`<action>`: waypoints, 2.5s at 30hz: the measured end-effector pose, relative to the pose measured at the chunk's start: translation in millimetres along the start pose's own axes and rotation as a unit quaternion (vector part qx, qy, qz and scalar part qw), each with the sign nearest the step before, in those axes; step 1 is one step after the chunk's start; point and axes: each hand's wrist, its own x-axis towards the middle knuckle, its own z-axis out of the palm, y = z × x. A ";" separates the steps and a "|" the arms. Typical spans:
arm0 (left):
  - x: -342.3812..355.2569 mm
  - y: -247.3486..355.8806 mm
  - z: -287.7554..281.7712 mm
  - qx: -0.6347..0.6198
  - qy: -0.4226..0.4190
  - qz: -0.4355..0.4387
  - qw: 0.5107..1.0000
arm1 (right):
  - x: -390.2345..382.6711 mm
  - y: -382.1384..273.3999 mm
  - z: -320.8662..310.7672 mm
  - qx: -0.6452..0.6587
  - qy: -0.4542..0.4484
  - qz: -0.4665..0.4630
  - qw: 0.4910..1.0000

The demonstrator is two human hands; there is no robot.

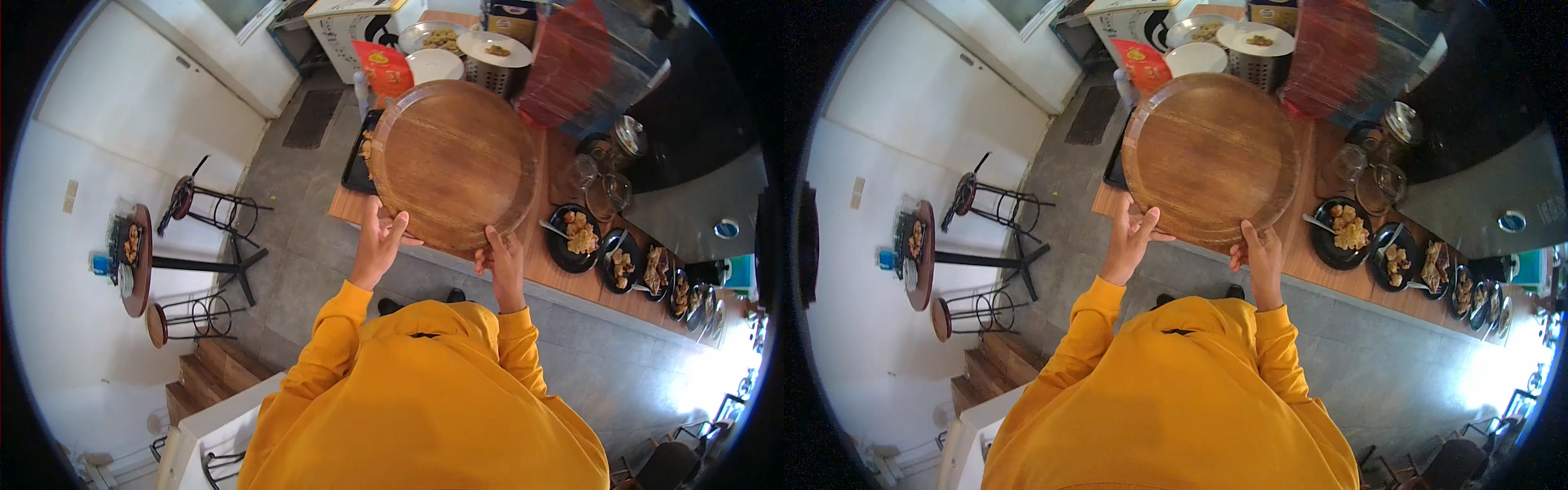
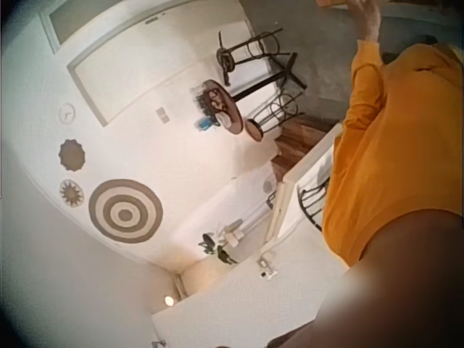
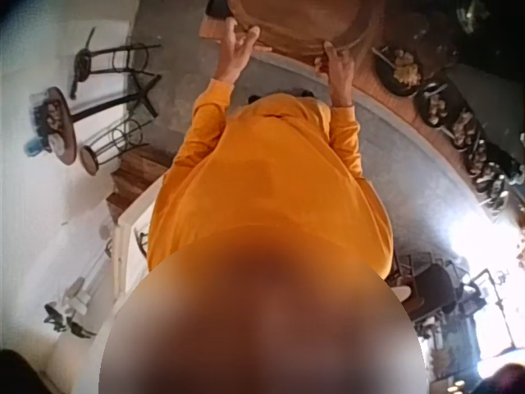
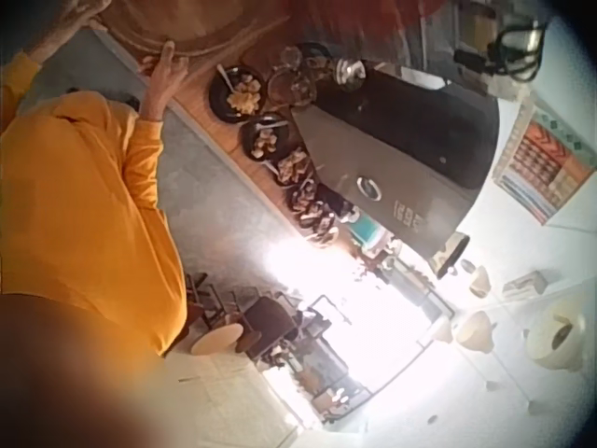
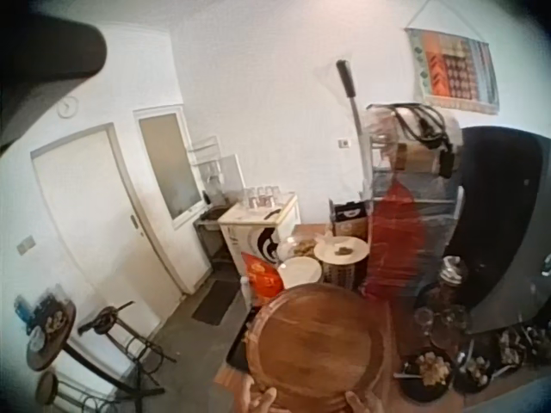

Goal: Placing clean glassware onto a tray and moving them to a dining table.

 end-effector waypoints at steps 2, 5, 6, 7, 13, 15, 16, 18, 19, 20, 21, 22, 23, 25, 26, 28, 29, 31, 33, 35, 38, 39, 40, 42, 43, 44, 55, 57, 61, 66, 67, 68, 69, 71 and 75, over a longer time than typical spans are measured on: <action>-12.1 5.4 -16.4 -0.005 0.007 -0.011 1.000 | -5.0 -3.2 11.1 0.017 -0.001 -0.048 0.999; -28.6 24.4 -32.4 -0.025 0.021 -0.024 0.999 | 3.3 -2.1 14.5 -0.063 0.061 -0.093 0.992; -34.1 28.8 -38.6 -0.040 0.021 -0.018 0.999 | 4.3 -3.4 22.9 -0.067 0.050 -0.090 0.992; -41.8 30.3 -46.0 -0.042 0.034 -0.017 0.998 | 2.5 -10.1 32.6 -0.016 0.034 -0.145 0.989; -74.9 42.3 -94.7 -0.084 0.097 -0.034 0.991 | -0.6 -37.2 93.5 0.004 -0.049 -0.182 0.982; -82.4 42.9 -115.1 -0.096 0.144 0.005 0.985 | 1.8 -37.3 116.5 -0.028 -0.098 -0.173 0.980; -88.0 42.4 -126.9 -0.101 0.153 0.009 0.983 | 0.5 -36.4 130.4 -0.035 -0.106 -0.172 0.979; -100.8 41.0 -154.0 -0.094 0.203 0.023 0.974 | -3.6 -31.8 160.7 -0.001 -0.137 -0.141 0.980; -107.8 41.8 -167.4 -0.099 0.211 0.026 0.972 | -2.5 -27.4 171.7 -0.008 -0.145 -0.140 0.979; -115.2 42.5 -180.7 -0.114 0.234 0.045 0.964 | -0.6 -20.8 181.5 -0.009 -0.165 -0.121 0.979; -122.3 43.2 -194.1 -0.129 0.256 0.064 0.956 | -0.8 -15.8 193.0 -0.011 -0.184 -0.101 0.978; -128.9 45.1 -207.1 -0.133 0.262 0.065 0.954 | -2.5 -11.3 205.9 -0.016 -0.189 -0.099 0.977; -135.1 48.5 -219.8 -0.127 0.305 0.088 0.940 | -5.9 -6.7 221.0 -0.012 -0.203 -0.095 0.975; -146.7 59.2 -241.5 -0.126 0.351 0.108 0.922 | -11.7 5.8 246.0 -0.015 -0.217 -0.088 0.972; -151.5 67.4 -251.7 -0.112 0.375 0.122 0.912 | -12.3 15.2 256.4 -0.012 -0.234 -0.062 0.970; -159.3 76.4 -274.1 -0.099 0.406 0.134 0.899 | -15.6 27.7 278.2 -0.014 -0.254 -0.033 0.967; -162.6 78.4 -285.7 -0.068 0.408 0.144 0.899 | -18.7 32.0 288.5 -0.018 -0.274 -0.004 0.962; -167.7 81.6 -302.1 -0.039 0.413 0.151 0.897 | -14.7 46.0 301.1 -0.029 -0.299 0.035 0.953; -170.9 83.8 -315.5 -0.037 0.422 0.136 0.896 | -11.3 56.4 313.5 -0.039 -0.311 0.040 0.949; -173.4 80.9 -327.0 -0.037 0.424 0.135 0.895 | -10.1 63.4 325.7 -0.046 -0.321 0.044 0.945; -171.5 77.9 -336.0 -0.052 0.436 0.108 0.892 | -4.2 71.5 342.0 -0.049 -0.315 0.040 0.947; -170.4 78.1 -338.0 -0.065 0.448 0.081 0.888 | -0.7 74.1 347.4 -0.051 -0.314 0.041 0.947; -167.7 78.7 -341.5 -0.064 0.448 0.079 0.888 | 3.2 76.6 352.9 -0.052 -0.314 0.043 0.947; -158.8 79.9 -350.4 -0.066 0.431 0.084 0.896 | 11.8 81.6 364.1 -0.044 -0.311 0.042 0.948; -153.2 79.3 -357.2 -0.063 0.431 0.083 0.896 | 17.6 84.4 370.2 -0.038 -0.309 0.041 0.949; -147.2 78.1 -365.4 -0.053 0.427 0.074 0.900 | 25.0 88.1 376.9 -0.034 -0.309 0.043 0.950; -13.5 103.3 -463.1 -0.007 0.435 0.016 0.900 | 133.4 108.2 459.1 -0.018 -0.287 0.027 0.957; 20.1 105.8 -479.0 0.031 0.457 -0.021 0.889 | 153.8 103.2 473.1 -0.037 -0.280 0.003 0.959; 79.4 92.0 -507.1 0.126 0.399 0.066 0.906 | 200.3 101.1 490.0 -0.026 -0.220 -0.028 0.975; 163.7 51.7 -542.0 0.138 0.332 -0.057 0.931 | 282.2 124.3 502.4 -0.102 -0.157 -0.031 0.982; 185.3 43.0 -551.0 0.151 0.332 -0.020 0.931 | 288.3 114.1 512.5 -0.114 -0.149 -0.118 0.975; 207.1 35.6 -563.8 0.163 0.331 0.017 0.929 | 308.9 112.9 523.9 -0.112 -0.151 -0.126 0.974; 225.6 26.9 -575.7 0.160 0.327 0.016 0.931 | 321.8 116.8 526.0 -0.100 -0.130 -0.120 0.979; 255.2 11.6 -594.0 0.111 0.261 -0.104 0.953 | 345.5 129.3 526.5 -0.080 -0.100 -0.026 0.991; 307.5 -7.8 -638.1 0.196 0.175 -0.055 0.963 | 384.9 144.3 553.4 -0.087 -0.049 -0.116 0.988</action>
